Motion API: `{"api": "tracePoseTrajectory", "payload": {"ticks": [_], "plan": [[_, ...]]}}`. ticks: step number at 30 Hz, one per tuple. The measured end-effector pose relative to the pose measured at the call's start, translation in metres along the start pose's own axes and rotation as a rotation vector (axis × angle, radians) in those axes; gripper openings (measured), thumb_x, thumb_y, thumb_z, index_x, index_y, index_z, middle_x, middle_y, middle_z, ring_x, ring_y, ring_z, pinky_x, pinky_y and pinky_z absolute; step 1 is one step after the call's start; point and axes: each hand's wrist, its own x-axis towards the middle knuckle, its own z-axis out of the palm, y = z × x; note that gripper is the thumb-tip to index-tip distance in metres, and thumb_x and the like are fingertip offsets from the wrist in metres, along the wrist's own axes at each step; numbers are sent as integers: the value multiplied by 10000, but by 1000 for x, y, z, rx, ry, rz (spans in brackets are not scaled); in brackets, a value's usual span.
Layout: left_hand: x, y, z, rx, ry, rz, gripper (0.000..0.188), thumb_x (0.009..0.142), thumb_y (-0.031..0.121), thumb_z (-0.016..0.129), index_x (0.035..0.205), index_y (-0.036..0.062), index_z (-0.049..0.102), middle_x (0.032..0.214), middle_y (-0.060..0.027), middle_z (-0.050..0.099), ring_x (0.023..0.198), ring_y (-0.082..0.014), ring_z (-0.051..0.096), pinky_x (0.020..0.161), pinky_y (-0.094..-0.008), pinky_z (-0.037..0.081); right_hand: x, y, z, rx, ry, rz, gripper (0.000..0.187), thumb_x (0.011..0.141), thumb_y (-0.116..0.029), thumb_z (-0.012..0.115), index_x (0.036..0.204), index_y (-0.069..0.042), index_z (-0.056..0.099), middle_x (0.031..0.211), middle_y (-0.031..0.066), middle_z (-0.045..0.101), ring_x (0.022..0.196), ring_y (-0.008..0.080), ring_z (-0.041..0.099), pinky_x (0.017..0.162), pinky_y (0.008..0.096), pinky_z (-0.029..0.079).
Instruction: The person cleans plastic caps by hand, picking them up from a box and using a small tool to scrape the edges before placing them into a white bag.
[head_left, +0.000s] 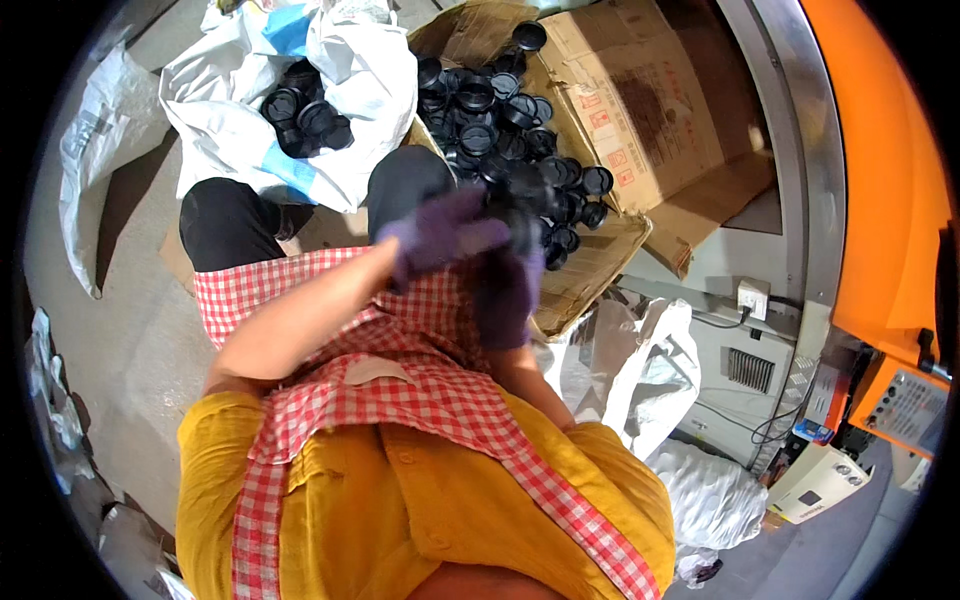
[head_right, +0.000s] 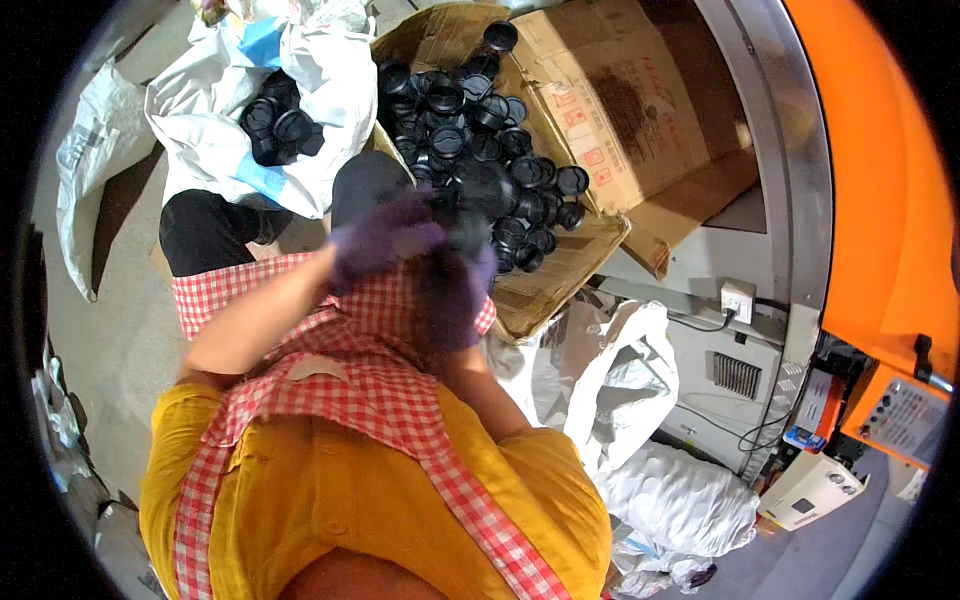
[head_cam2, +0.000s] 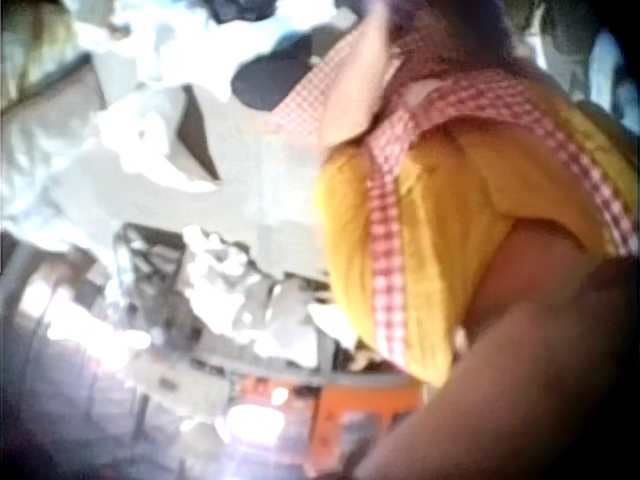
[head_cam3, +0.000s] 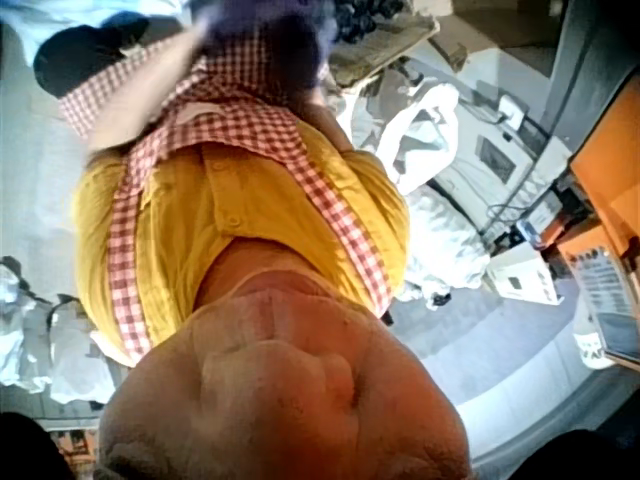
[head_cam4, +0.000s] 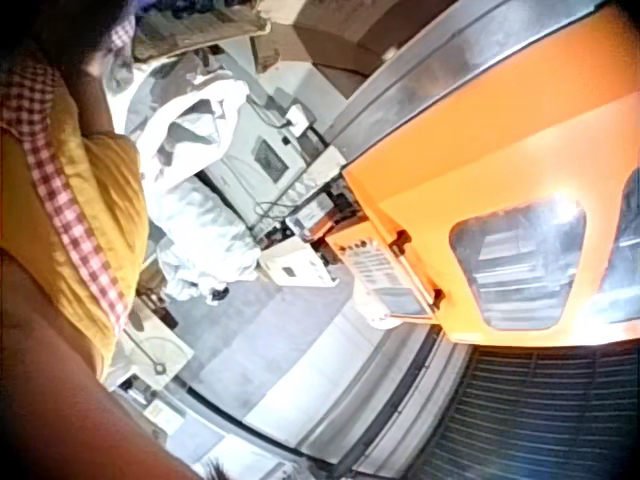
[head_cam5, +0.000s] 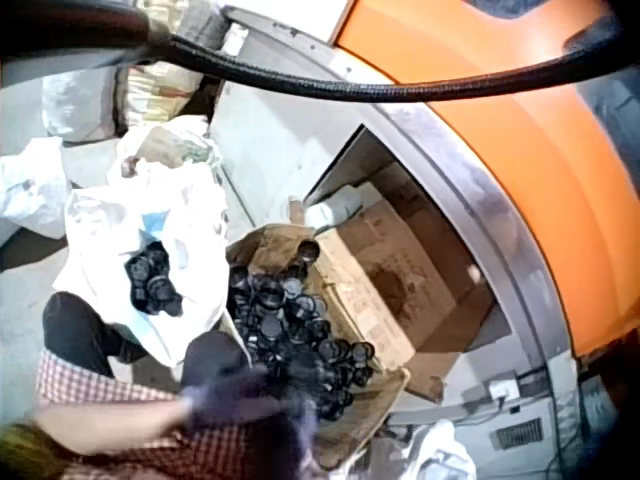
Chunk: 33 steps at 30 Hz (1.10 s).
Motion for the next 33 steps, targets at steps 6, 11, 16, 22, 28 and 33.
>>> {"api": "tracePoseTrajectory", "payload": {"ticks": [6,11,16,22,28,33], "plan": [[-32,26,-22,170,63,-80,355,772,190,587,1094,42,580,1009,-134,625,869,-223,597,796,-314,473,-33,-10,-29,-1289,-80,-592,464,685,-79,711,1100,-26,508,1114,195,524,1036,296,517,897,393,395],[-59,58,-27,592,-403,-61,339,730,200,566,1047,87,609,978,-174,625,927,-342,586,801,-389,469,-14,-45,18,-1602,-709,-744,364,676,-194,711,1008,-90,601,1094,115,569,987,327,552,941,443,354],[-77,71,-20,995,-377,33,238,726,170,573,951,95,595,874,-156,621,833,-337,599,697,-401,482,-16,-35,23,-1567,-926,-257,215,749,-207,667,933,-99,641,917,108,635,876,284,598,865,434,413],[-86,79,-41,972,-366,566,190,733,123,547,914,65,559,820,-135,590,761,-288,601,658,-363,484,-13,-21,-15,-890,-980,522,242,830,-264,606,882,-32,647,866,103,648,761,257,609,744,400,464],[-78,118,-43,-261,461,41,242,821,126,506,1011,-6,578,818,-80,613,691,-115,585,641,-218,470,-14,-10,-4,368,-664,261,199,837,-246,500,754,-65,504,674,38,465,753,228,521,838,395,407],[-78,57,7,-997,30,-189,412,789,145,576,1179,30,510,1068,-66,559,980,-147,524,848,-278,441,0,-2,40,21,-324,60,127,900,-112,400,837,-61,498,885,66,557,888,187,509,923,368,390]]}}
